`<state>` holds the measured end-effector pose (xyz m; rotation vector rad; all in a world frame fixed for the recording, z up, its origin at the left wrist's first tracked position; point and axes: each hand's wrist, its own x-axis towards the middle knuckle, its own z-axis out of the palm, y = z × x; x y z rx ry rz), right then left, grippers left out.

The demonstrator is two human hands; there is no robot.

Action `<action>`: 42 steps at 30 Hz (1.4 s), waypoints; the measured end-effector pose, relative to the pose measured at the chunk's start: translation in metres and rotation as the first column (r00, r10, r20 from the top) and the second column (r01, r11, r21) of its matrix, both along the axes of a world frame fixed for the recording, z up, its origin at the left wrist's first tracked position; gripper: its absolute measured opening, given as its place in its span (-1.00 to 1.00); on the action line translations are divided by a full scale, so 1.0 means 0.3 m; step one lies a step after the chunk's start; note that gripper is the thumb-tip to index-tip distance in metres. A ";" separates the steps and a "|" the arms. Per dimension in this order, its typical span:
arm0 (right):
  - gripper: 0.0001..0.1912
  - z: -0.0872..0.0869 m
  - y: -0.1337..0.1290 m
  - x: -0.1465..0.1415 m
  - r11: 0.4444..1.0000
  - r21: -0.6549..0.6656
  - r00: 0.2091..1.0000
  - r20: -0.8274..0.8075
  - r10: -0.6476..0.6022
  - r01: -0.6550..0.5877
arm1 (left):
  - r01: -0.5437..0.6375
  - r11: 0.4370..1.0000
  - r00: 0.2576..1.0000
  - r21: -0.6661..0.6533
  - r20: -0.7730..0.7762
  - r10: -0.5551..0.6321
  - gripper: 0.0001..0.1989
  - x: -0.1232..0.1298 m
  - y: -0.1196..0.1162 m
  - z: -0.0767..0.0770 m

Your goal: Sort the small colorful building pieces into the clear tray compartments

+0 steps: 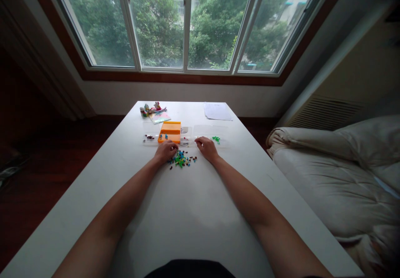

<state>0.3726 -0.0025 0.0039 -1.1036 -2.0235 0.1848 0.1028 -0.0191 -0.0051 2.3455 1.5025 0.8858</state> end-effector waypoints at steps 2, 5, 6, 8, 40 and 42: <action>-0.80 -0.002 0.002 -0.001 1.000 0.009 1.000 0.001 0.004 -0.004 | -0.004 1.000 1.000 0.011 -0.009 0.004 -0.86 0.000 0.003 -0.003; -0.80 -0.005 0.005 -0.001 1.000 0.020 1.000 0.001 0.016 -0.016 | -0.009 0.999 1.000 0.036 -0.008 0.009 -0.87 -0.001 0.008 -0.004; -0.80 -0.004 0.005 -0.001 1.000 0.020 1.000 0.003 0.017 -0.017 | -0.015 0.999 1.000 0.042 0.004 0.015 -0.87 -0.002 0.009 -0.003; -0.80 -0.002 0.004 -0.002 1.000 0.013 1.000 0.009 0.011 -0.011 | -0.046 0.998 0.998 0.040 0.049 0.044 -0.86 -0.006 0.010 0.002; -0.80 -0.003 -0.009 -0.007 0.999 -0.053 0.999 0.052 0.006 -0.004 | 0.160 0.987 0.986 0.017 0.051 -0.161 -0.77 0.000 0.006 0.004; -0.80 -0.003 -0.009 -0.006 0.999 -0.051 0.999 0.050 0.006 -0.004 | 0.177 0.984 0.984 0.023 0.015 -0.177 -0.75 0.002 0.002 0.006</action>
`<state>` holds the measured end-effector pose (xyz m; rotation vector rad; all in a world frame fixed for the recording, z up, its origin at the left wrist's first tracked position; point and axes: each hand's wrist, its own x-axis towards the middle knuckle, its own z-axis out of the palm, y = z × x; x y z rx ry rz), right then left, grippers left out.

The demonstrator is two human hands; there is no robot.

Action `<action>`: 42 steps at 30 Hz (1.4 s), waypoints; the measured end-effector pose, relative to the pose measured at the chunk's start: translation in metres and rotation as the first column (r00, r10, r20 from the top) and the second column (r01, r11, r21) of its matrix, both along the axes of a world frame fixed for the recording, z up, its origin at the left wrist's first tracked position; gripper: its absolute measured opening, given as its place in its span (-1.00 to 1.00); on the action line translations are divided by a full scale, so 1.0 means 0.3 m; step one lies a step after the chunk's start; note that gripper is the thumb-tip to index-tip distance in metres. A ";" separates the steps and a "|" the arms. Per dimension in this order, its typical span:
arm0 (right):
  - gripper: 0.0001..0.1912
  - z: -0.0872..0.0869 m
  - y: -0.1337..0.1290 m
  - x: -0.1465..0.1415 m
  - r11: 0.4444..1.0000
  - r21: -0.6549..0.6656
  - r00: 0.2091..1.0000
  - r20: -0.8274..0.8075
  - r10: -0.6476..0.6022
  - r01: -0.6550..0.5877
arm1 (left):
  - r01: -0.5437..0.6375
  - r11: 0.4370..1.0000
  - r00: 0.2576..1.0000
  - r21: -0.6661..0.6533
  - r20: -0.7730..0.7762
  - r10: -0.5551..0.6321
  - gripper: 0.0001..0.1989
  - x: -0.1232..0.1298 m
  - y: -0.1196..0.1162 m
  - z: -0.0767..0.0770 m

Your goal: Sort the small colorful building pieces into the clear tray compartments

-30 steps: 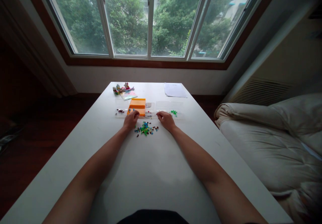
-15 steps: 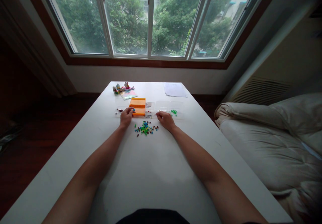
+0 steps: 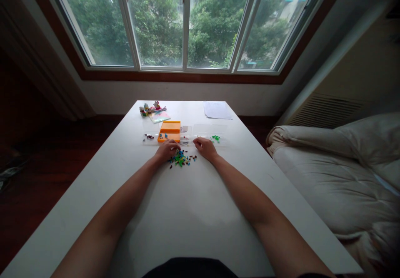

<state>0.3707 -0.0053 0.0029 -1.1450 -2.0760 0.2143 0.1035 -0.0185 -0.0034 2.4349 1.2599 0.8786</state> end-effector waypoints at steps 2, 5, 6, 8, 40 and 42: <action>-0.80 0.000 0.000 0.000 1.000 0.001 1.000 -0.001 0.004 -0.004 | 0.007 1.000 1.000 0.013 -0.014 -0.007 -0.73 -0.002 -0.001 0.000; -0.80 0.000 -0.001 0.001 1.000 0.006 1.000 -0.001 0.009 -0.009 | -0.002 1.000 0.999 0.021 -0.034 0.003 -0.72 -0.006 -0.002 0.001; -0.80 -0.001 0.000 0.002 1.000 0.007 1.000 0.001 0.009 -0.009 | -0.015 1.000 0.999 0.020 -0.040 0.016 -0.72 -0.007 -0.002 0.002; -0.80 -0.002 0.000 0.002 1.000 0.007 1.000 0.005 0.007 -0.007 | -0.042 0.999 0.998 0.019 -0.048 0.043 -0.72 -0.006 -0.003 0.004; -0.82 -0.007 0.007 0.005 1.000 0.003 1.000 0.012 0.016 -0.016 | -0.296 0.954 0.954 0.037 -0.039 0.297 -0.85 -0.017 -0.001 0.012; -0.82 -0.006 0.006 0.005 1.000 0.007 1.000 0.009 0.020 -0.020 | -0.334 0.942 0.943 0.047 0.017 0.333 -0.84 -0.020 0.000 0.016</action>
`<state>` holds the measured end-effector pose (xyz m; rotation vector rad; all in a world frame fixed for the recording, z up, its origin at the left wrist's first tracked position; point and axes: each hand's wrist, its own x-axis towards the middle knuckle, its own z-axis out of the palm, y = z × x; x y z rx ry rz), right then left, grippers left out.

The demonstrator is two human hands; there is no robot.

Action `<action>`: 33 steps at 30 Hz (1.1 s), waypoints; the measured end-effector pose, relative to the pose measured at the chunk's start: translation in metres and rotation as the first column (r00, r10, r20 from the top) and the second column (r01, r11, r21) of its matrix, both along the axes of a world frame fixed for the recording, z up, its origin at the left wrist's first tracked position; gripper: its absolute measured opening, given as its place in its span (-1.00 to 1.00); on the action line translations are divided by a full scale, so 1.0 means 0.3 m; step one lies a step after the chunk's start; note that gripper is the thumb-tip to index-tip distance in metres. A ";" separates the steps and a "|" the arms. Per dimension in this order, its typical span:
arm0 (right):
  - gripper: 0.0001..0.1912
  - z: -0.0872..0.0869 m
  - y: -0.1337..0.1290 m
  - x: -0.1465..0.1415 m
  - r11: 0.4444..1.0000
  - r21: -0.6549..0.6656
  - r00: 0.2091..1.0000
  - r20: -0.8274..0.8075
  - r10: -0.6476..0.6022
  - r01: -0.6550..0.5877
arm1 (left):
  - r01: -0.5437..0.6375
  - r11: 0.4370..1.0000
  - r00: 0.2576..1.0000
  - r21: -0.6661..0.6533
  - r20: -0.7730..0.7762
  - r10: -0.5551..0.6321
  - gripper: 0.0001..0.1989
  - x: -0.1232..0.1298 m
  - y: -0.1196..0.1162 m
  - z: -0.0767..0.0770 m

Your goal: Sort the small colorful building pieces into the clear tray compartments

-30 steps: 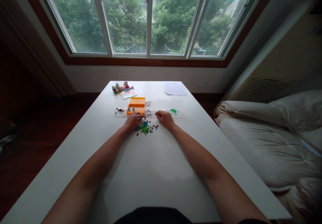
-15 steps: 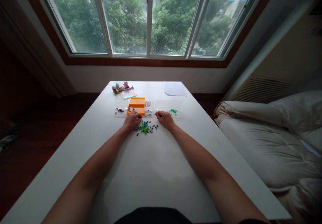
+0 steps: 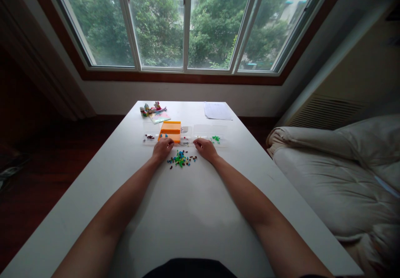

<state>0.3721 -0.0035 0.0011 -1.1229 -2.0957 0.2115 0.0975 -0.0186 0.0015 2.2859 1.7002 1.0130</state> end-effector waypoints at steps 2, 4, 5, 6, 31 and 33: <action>-0.82 0.001 -0.001 0.000 1.000 0.003 1.000 -0.002 0.002 -0.002 | -0.062 0.998 0.995 0.011 0.075 0.061 -0.82 -0.008 0.002 0.005; -0.81 0.000 -0.001 -0.001 1.000 0.000 1.000 -0.001 0.001 -0.001 | -0.129 0.992 0.976 0.004 0.176 0.127 -0.79 -0.022 0.008 0.011; -0.81 0.000 -0.001 -0.001 1.000 -0.003 1.000 0.000 -0.002 0.002 | -0.158 0.987 0.960 -0.001 0.235 0.154 -0.77 -0.032 0.012 0.013; -0.81 -0.001 -0.001 -0.002 1.000 -0.006 1.000 0.001 -0.006 0.006 | -0.184 0.983 0.939 -0.004 0.296 0.177 -0.77 -0.044 0.018 0.014; -0.80 0.003 -0.006 -0.005 1.000 -0.024 1.000 0.009 -0.018 0.018 | 0.255 0.966 0.966 -0.051 -0.026 -0.256 -0.79 0.052 -0.019 0.071; -0.81 0.005 -0.009 -0.006 0.999 -0.027 1.000 0.007 -0.019 0.019 | 0.304 0.951 0.943 -0.059 -0.121 -0.309 -0.78 0.086 -0.043 0.083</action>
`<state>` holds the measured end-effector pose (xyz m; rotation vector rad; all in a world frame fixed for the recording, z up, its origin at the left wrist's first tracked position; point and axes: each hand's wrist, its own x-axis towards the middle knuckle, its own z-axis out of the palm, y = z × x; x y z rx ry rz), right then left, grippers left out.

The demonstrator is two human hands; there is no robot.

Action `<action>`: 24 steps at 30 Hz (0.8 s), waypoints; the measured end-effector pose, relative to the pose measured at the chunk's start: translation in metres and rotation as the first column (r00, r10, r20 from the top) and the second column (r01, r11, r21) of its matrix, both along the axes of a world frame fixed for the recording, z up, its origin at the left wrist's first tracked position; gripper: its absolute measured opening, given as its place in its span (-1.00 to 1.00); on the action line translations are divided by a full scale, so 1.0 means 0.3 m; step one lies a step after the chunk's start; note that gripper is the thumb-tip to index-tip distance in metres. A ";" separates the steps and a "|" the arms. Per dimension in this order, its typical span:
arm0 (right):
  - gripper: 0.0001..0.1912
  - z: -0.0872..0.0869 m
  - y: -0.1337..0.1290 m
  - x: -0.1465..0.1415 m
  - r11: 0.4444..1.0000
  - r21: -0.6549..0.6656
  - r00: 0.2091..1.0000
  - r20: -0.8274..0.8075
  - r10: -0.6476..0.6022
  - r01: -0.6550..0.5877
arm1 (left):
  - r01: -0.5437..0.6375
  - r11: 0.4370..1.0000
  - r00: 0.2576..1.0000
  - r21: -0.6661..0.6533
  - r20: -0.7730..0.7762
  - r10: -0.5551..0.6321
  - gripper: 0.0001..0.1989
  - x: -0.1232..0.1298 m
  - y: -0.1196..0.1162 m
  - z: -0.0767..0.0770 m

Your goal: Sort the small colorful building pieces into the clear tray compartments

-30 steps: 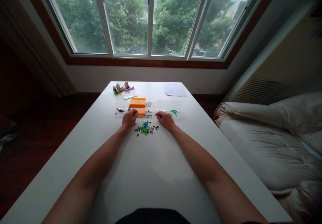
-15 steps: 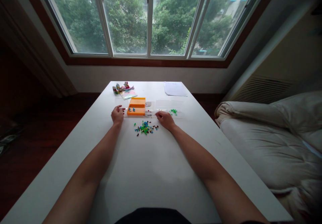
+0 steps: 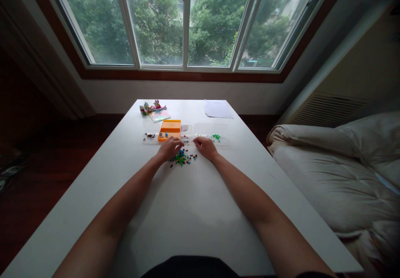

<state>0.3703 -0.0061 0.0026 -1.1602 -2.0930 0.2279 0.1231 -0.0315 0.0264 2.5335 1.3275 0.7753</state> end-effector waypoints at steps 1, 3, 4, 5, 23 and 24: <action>-0.81 0.000 -0.001 0.000 1.000 0.000 1.000 -0.004 0.000 0.000 | 0.016 1.000 0.999 0.013 -0.028 -0.015 -0.78 0.012 -0.009 0.004; -0.81 0.000 -0.002 -0.001 1.000 0.001 1.000 -0.011 0.003 -0.003 | 0.038 0.999 0.997 0.035 -0.066 -0.036 -0.78 0.028 -0.021 0.006; -0.81 -0.001 -0.001 -0.001 1.000 0.002 1.000 -0.014 0.005 -0.005 | 0.047 0.998 0.996 0.043 -0.080 -0.043 -0.78 0.034 -0.025 0.006; -0.81 -0.002 0.000 0.000 1.000 0.003 1.000 -0.017 0.007 -0.007 | 0.054 0.997 0.994 0.047 -0.096 -0.049 -0.78 0.038 -0.027 0.006; -0.81 -0.003 0.005 -0.001 1.000 0.003 1.000 -0.014 0.001 -0.001 | -0.050 0.996 0.975 0.076 -0.212 0.065 -0.73 0.026 -0.021 -0.007; -0.81 -0.003 0.005 -0.001 1.000 0.001 1.000 -0.014 0.000 0.000 | -0.065 0.995 0.978 0.074 -0.193 0.078 -0.73 0.025 -0.019 -0.011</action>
